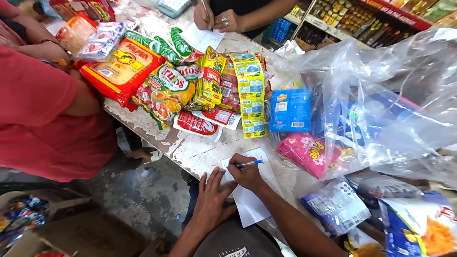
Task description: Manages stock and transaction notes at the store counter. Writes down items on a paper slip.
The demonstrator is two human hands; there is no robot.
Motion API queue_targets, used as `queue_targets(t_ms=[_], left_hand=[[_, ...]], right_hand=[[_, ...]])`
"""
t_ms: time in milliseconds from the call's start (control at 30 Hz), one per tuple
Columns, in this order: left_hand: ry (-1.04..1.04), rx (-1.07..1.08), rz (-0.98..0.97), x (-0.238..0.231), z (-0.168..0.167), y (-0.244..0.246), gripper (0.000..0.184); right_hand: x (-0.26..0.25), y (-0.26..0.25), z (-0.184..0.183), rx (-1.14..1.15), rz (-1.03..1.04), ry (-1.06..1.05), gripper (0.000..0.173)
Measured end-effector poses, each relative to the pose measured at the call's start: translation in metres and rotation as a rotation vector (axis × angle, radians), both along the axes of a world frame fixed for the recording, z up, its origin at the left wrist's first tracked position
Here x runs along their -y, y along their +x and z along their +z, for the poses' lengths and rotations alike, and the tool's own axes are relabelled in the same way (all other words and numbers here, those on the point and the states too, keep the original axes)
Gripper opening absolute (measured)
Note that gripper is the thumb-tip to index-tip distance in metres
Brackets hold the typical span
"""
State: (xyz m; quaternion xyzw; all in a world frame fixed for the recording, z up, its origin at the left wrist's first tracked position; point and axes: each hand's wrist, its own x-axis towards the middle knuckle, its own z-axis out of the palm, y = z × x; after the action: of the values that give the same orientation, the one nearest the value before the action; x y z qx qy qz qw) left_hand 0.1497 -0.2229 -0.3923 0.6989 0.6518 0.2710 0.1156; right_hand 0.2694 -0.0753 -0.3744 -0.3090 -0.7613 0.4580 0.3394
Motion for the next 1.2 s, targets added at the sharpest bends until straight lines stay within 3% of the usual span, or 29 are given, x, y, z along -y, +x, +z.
queue_targets(t_ms=[533,1200], left_hand=[[-0.032,0.014,-0.012,-0.001,0.003,-0.002,0.06],[-0.042,-0.005,-0.009,0.0,0.004,-0.002,0.059]], right_hand=[[-0.009,0.004,0.014,-0.039,-0.026,-0.092,0.014],[-0.008,0.007,0.008,0.028,-0.047,-0.042,0.017]])
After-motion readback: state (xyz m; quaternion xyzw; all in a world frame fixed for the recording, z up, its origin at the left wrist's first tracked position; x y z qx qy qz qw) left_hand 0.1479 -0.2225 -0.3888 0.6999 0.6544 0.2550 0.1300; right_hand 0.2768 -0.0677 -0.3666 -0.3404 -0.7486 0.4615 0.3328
